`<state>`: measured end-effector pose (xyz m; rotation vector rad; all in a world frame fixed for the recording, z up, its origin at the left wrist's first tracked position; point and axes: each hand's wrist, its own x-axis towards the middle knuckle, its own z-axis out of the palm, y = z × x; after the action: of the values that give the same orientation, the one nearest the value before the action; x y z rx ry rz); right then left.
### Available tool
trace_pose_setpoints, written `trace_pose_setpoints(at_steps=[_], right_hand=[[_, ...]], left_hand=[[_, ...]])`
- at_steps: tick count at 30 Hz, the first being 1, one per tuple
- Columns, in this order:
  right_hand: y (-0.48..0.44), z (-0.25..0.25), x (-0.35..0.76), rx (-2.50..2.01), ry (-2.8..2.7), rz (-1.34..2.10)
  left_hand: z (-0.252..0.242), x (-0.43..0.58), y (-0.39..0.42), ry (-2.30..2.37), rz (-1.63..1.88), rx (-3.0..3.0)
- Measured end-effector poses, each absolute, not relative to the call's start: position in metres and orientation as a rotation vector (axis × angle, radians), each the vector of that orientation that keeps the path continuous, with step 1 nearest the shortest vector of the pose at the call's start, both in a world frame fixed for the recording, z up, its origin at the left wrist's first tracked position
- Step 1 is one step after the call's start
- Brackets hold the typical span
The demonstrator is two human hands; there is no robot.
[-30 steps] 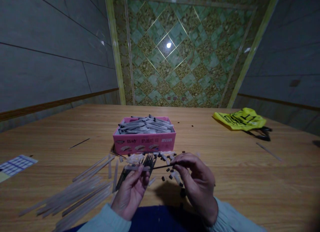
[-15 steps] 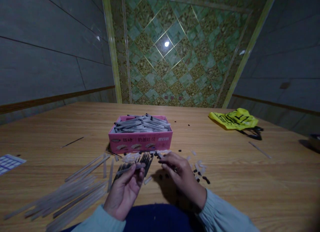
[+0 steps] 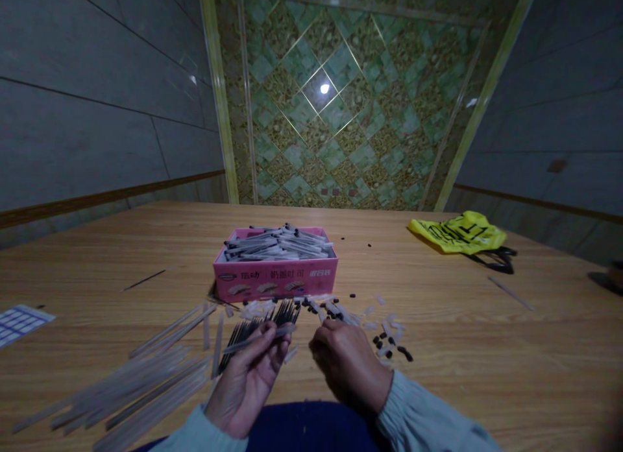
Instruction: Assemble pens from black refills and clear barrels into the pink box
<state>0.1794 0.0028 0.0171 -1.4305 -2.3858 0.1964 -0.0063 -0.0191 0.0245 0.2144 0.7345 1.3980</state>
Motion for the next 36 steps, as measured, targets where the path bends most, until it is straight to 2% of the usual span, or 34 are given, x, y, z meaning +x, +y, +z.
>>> trace_pose_setpoints(at_steps=[8,14,36], right_hand=[[0.004,0.017,0.171,-1.053,-1.461,0.994],[0.003,0.012,0.162,-0.894,-1.173,1.392],[-0.01,0.017,0.161,-1.063,-1.507,0.911]], left_hand=[[0.023,-0.004,-0.017,0.797,1.375,0.218],[0.02,-0.002,-0.017,0.818,1.367,0.282],[0.017,0.0,-0.023,0.9,1.29,0.637]])
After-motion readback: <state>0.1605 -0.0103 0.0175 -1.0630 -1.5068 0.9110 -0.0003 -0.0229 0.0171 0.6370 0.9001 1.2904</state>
